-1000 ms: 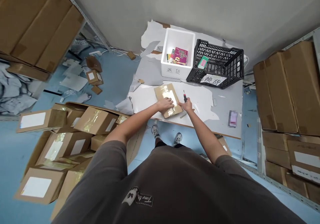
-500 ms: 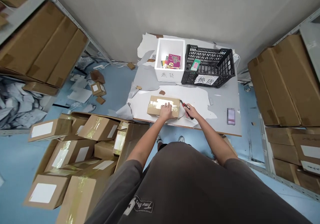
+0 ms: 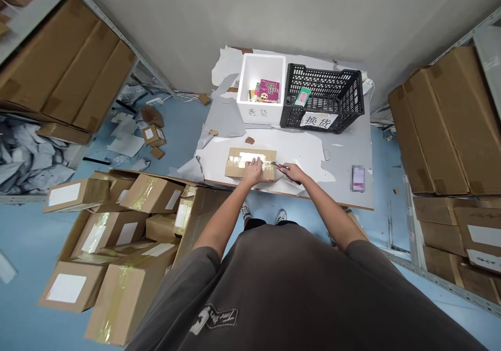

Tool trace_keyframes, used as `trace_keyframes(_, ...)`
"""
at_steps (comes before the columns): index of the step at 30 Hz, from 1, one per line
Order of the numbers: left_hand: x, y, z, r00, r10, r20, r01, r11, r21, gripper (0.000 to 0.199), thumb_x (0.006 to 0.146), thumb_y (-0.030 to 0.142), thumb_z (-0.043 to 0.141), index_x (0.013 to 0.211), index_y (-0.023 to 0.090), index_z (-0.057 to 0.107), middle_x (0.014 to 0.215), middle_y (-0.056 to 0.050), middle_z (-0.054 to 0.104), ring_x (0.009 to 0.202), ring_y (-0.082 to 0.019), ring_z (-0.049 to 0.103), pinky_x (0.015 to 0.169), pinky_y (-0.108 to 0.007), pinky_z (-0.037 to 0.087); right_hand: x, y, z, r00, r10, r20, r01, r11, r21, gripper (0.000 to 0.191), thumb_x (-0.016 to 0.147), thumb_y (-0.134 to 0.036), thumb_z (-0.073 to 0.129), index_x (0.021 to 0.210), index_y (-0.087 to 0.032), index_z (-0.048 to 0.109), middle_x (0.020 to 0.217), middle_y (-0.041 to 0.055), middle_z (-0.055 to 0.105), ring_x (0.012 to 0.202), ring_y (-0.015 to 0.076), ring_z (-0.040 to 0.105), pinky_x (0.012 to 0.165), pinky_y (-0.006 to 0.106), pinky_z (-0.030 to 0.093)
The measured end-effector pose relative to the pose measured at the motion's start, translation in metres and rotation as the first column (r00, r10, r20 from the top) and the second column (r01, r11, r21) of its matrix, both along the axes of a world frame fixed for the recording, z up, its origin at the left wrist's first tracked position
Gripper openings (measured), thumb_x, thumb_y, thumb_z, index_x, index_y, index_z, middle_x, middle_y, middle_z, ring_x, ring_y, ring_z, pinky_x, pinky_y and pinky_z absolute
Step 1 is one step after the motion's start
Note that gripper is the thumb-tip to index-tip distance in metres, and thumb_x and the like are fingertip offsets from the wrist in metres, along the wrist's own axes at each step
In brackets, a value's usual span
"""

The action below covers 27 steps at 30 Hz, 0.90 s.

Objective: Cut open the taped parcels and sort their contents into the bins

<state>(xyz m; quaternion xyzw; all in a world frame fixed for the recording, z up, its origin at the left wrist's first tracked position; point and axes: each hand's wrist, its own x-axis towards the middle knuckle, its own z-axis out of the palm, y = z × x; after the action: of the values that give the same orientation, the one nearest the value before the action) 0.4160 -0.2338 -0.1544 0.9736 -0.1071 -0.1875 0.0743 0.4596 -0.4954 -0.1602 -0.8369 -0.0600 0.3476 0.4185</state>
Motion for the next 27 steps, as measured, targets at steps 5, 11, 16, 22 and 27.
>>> trace_keyframes(5,-0.001,0.0,0.001,1.0,0.001,0.018,-0.001,1.0,0.004,0.115,0.084,0.052,0.086,0.176,0.005,0.035,0.174,-0.032,0.048,0.168,-0.044,0.038,0.131,-0.054,0.032,0.007,0.002,0.006,0.993,0.083,0.09,-0.072,0.99,-0.122,0.015,0.107,-0.039,0.066,0.102,-0.026,0.072,0.056,-0.0071,0.059,0.043,0.0177,0.058,0.061,0.028,0.044)
trace_keyframes(11,0.003,-0.003,0.008,0.999,0.02,-0.039,-0.02,1.0,0.018,0.118,0.08,0.047,0.088,0.176,0.003,0.034,0.171,-0.034,0.051,0.168,-0.044,0.039,0.131,-0.054,0.034,0.012,-0.002,0.007,0.994,0.057,-0.097,-0.054,0.998,0.026,0.027,0.105,-0.047,0.07,0.09,-0.025,0.063,0.054,-0.0065,0.058,0.042,0.0158,0.053,0.048,0.026,0.04)
trace_keyframes(16,0.005,-0.008,0.017,0.997,0.02,-0.072,-0.017,0.999,0.038,0.122,0.076,0.052,0.093,0.175,0.006,0.037,0.173,-0.035,0.047,0.168,-0.044,0.038,0.13,-0.056,0.034,-0.006,0.006,-0.002,0.983,-0.066,-0.174,0.081,0.994,0.079,0.042,0.099,-0.063,0.074,0.087,-0.026,0.057,0.053,-0.0074,0.057,0.041,0.015,0.053,0.045,0.024,0.041)
trace_keyframes(22,0.009,-0.009,0.024,0.995,0.05,-0.09,-0.047,0.998,0.032,0.13,0.071,0.056,0.1,0.174,0.009,0.035,0.168,-0.035,0.053,0.165,-0.046,0.044,0.128,-0.055,0.038,-0.011,0.007,-0.005,0.99,-0.037,-0.135,0.049,0.995,0.088,0.038,0.101,-0.059,0.069,0.086,-0.026,0.056,0.053,-0.0073,0.057,0.042,0.0156,0.054,0.047,0.024,0.042)
trace_keyframes(27,0.011,-0.01,0.024,0.993,0.063,-0.103,-0.059,0.997,0.042,0.129,0.071,0.053,0.102,0.173,0.008,0.037,0.169,-0.035,0.053,0.166,-0.045,0.042,0.13,-0.053,0.037,-0.02,0.008,-0.002,0.993,-0.01,-0.121,0.023,0.994,0.111,0.035,0.1,-0.055,0.07,0.084,-0.026,0.06,0.052,-0.0062,0.057,0.043,0.0168,0.055,0.046,0.026,0.041)
